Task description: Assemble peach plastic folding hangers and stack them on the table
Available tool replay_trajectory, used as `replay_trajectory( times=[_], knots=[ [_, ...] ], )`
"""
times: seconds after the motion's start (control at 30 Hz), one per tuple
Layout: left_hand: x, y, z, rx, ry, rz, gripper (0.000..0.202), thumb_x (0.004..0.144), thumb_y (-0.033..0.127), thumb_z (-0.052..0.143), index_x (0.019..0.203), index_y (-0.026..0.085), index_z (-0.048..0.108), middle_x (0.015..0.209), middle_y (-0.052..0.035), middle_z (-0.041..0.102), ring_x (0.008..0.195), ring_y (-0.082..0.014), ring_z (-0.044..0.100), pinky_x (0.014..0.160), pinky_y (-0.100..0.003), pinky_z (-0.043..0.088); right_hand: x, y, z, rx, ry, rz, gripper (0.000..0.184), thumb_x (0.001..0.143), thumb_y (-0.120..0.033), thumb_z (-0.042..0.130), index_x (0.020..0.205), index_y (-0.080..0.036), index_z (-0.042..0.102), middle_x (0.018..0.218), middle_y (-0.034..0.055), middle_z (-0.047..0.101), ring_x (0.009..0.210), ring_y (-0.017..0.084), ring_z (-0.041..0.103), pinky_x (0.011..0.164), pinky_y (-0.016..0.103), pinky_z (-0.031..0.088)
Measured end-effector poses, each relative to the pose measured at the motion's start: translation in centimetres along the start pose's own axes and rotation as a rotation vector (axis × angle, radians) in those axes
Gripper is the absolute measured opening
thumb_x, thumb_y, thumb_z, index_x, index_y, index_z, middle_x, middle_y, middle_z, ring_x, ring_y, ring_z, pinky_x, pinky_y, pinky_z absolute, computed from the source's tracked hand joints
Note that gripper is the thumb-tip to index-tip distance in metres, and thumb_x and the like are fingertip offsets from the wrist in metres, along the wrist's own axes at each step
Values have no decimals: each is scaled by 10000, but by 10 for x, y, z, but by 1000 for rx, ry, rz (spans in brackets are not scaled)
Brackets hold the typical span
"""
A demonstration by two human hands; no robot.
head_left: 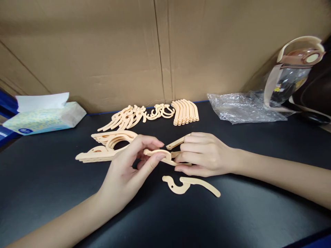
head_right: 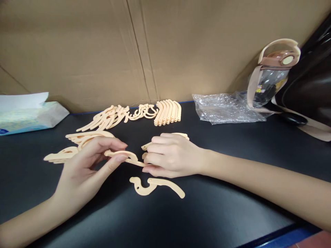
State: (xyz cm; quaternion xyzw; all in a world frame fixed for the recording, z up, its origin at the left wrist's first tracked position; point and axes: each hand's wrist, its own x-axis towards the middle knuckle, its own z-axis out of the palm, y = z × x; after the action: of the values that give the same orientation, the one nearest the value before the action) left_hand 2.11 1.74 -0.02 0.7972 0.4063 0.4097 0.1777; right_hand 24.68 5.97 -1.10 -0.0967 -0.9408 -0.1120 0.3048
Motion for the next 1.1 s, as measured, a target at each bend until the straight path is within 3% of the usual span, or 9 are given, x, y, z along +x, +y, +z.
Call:
replay_trajectory(
  times=[0.3,0.47,0.7,0.93,1.1],
  knots=[
    [0,0,2,-181,-20,-80,222,906,201,620,1097,267,529,821,57,563,716,-73,588,664,-167,528,4,-7,-1,-46,-33,-86,396,1007,-416,432,897,-127,679,721,25,628,713,150,556,654,288,418],
    [1,2,4,-271,-51,-97,323,861,194,675,1114,272,491,812,61,550,701,-77,586,588,-142,530,5,-10,0,-42,-26,-122,438,989,-455,452,909,-105,703,678,15,600,678,166,525,656,299,421],
    [3,0,4,-255,-45,-146,474,873,162,630,1299,276,457,892,40,516,712,-54,556,638,-114,535,5,-9,-2,-36,-4,-129,387,1000,-368,438,1031,-81,694,725,34,651,713,167,545,635,299,421],
    [2,-1,3,-267,-90,-161,605,912,206,574,1470,273,350,824,43,538,636,-57,515,631,-146,512,3,-6,-4,-70,76,30,311,982,-257,466,836,-131,709,686,23,666,650,159,507,574,303,377],
    [0,-1,2,-157,-103,-193,568,953,262,517,1496,273,350,846,25,545,588,-62,423,501,-146,402,3,-4,-2,-125,94,104,322,973,-209,475,721,-157,669,619,0,625,612,143,442,567,298,335]
  ],
)
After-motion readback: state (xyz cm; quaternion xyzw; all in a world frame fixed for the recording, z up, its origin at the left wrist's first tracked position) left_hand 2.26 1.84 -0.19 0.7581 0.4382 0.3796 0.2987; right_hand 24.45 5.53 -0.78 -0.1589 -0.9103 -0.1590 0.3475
